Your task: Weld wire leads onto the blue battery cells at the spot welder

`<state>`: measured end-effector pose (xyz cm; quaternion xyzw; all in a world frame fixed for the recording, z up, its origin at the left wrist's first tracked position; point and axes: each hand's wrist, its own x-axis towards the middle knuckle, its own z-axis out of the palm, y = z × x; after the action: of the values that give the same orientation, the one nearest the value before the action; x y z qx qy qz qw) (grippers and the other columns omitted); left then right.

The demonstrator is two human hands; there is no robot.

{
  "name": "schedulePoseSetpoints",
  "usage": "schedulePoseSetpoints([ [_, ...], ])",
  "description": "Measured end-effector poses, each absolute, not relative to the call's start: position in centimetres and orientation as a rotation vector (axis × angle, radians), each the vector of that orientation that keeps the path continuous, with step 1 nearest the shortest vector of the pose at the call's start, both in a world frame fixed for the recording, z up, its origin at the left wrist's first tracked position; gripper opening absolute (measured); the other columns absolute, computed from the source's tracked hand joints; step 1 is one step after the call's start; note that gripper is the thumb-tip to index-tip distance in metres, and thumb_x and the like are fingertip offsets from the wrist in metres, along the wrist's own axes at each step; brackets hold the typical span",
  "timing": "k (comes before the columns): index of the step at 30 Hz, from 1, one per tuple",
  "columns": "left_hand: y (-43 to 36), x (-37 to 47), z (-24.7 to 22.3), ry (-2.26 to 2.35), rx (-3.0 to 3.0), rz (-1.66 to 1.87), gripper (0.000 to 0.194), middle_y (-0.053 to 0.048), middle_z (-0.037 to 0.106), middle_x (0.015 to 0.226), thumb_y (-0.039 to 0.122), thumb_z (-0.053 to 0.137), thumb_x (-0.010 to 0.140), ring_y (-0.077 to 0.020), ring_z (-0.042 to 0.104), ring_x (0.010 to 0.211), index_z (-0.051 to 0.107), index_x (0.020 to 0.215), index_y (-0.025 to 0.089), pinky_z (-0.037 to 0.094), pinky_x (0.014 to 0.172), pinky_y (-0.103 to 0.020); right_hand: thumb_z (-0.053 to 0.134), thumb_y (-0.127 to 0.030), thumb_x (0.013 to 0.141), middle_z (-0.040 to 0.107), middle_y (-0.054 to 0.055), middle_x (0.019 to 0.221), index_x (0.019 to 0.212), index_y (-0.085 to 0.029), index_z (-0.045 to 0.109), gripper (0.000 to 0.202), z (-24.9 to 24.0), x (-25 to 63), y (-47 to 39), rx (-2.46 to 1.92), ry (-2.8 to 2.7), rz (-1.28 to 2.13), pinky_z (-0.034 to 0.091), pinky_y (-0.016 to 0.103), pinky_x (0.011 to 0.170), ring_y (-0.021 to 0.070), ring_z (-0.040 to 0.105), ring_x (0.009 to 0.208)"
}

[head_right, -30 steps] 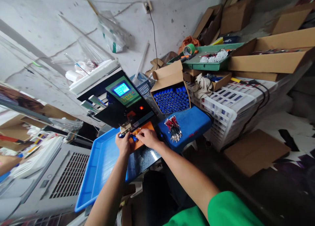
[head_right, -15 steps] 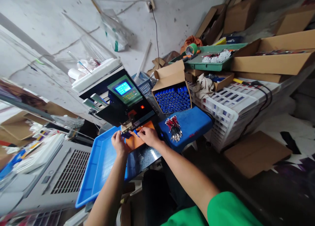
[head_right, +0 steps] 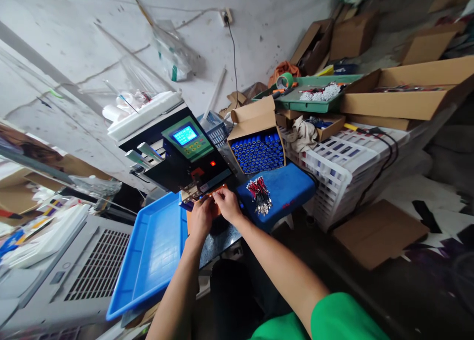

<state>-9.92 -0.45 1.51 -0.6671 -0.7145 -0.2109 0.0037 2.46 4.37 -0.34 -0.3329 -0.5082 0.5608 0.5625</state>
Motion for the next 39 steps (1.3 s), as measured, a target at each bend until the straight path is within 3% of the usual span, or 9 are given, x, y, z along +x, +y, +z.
schedulePoseSetpoints([
  [4, -0.8, -10.8, 1.3, -2.121, -2.214, -0.726, 0.031, -0.012, 0.067, 0.123, 0.019, 0.046, 0.092, -0.0264, 0.060, 0.112, 0.066, 0.116, 0.022, 0.047, 0.100, -0.042, 0.058, -0.041, 0.085, 0.064, 0.001, 0.065, 0.072, -0.020, 0.059, 0.025, -0.8, 2.1, 4.8, -0.757, -1.134, 1.349, 0.050, 0.028, 0.067, 0.0170, 0.062, 0.064],
  [11, -4.5, -9.4, 0.3, -2.107, -2.077, -1.519, 0.030, -0.010, 0.069, 0.117, 0.035, 0.050, 0.096, -0.0218, 0.066, 0.107, 0.060, 0.120, 0.020, 0.053, 0.094, -0.038, 0.060, -0.042, 0.084, 0.063, 0.000, 0.064, 0.073, -0.020, 0.061, 0.025, -1.6, 1.9, 5.1, -0.753, -1.066, 1.374, 0.048, 0.027, 0.064, 0.0164, 0.060, 0.063],
  [15, -5.3, -9.1, 0.4, -2.185, -1.886, -1.698, 0.033, -0.010, 0.069, 0.112, 0.042, 0.054, 0.094, -0.0212, 0.067, 0.101, 0.061, 0.117, 0.019, 0.054, 0.090, -0.036, 0.061, -0.042, 0.083, 0.062, 0.001, 0.064, 0.073, -0.020, 0.061, 0.024, -1.6, 1.9, 5.1, -0.757, -1.105, 1.363, 0.047, 0.028, 0.064, 0.0170, 0.059, 0.063],
  [19, -5.3, -10.0, -0.2, -2.269, -1.786, -1.715, 0.037, -0.010, 0.070, 0.108, 0.044, 0.053, 0.093, -0.0205, 0.069, 0.096, 0.059, 0.120, 0.019, 0.055, 0.085, -0.034, 0.061, -0.042, 0.082, 0.062, 0.001, 0.063, 0.071, -0.020, 0.059, 0.025, -1.6, 1.8, 5.2, -0.755, -1.140, 1.361, 0.047, 0.028, 0.064, 0.0171, 0.059, 0.062],
  [25, -5.2, -10.3, -0.5, -2.341, -1.816, -1.454, 0.032, -0.008, 0.071, 0.092, 0.042, 0.055, 0.090, -0.0185, 0.067, 0.077, 0.064, 0.109, 0.017, 0.054, 0.073, -0.032, 0.061, -0.041, 0.082, 0.061, 0.000, 0.062, 0.070, -0.020, 0.058, 0.025, -1.5, 1.9, 5.2, -0.748, -1.158, 1.364, 0.046, 0.028, 0.064, 0.0165, 0.058, 0.061],
  [30, -6.0, -10.0, 0.7, -2.202, -1.834, -1.374, 0.033, -0.010, 0.071, 0.107, 0.039, 0.053, 0.092, -0.0218, 0.067, 0.097, 0.064, 0.115, 0.019, 0.052, 0.087, -0.036, 0.060, -0.041, 0.082, 0.061, 0.000, 0.063, 0.070, -0.020, 0.059, 0.024, -1.4, 1.9, 5.1, -0.750, -1.156, 1.363, 0.046, 0.028, 0.064, 0.0167, 0.059, 0.061],
  [32, -6.0, -10.0, 1.2, -2.215, -1.747, -1.446, 0.033, -0.010, 0.071, 0.108, 0.041, 0.058, 0.089, -0.0206, 0.067, 0.095, 0.066, 0.112, 0.019, 0.052, 0.085, -0.034, 0.060, -0.041, 0.083, 0.062, 0.001, 0.063, 0.070, -0.020, 0.059, 0.025, -1.4, 1.9, 5.1, -0.751, -1.165, 1.355, 0.046, 0.028, 0.064, 0.0168, 0.059, 0.061],
  [36, -4.9, -10.5, 1.8, -2.344, -1.585, -1.648, 0.037, -0.003, 0.068, 0.080, 0.046, 0.067, 0.080, -0.0140, 0.060, 0.067, 0.067, 0.103, 0.017, 0.048, 0.064, -0.026, 0.060, -0.041, 0.083, 0.062, 0.000, 0.062, 0.069, -0.020, 0.059, 0.025, -1.4, 2.0, 5.2, -0.757, -1.183, 1.337, 0.045, 0.028, 0.064, 0.0167, 0.059, 0.061],
  [39, -3.3, -10.9, 1.7, -2.402, -1.698, -1.629, 0.036, 0.000, 0.060, 0.067, 0.047, 0.066, 0.079, -0.0133, 0.054, 0.060, 0.069, 0.096, 0.016, 0.044, 0.059, -0.025, 0.059, -0.041, 0.084, 0.062, 0.000, 0.062, 0.070, -0.020, 0.059, 0.024, -1.3, 2.0, 5.3, -0.752, -1.189, 1.350, 0.046, 0.028, 0.065, 0.0170, 0.060, 0.061],
])
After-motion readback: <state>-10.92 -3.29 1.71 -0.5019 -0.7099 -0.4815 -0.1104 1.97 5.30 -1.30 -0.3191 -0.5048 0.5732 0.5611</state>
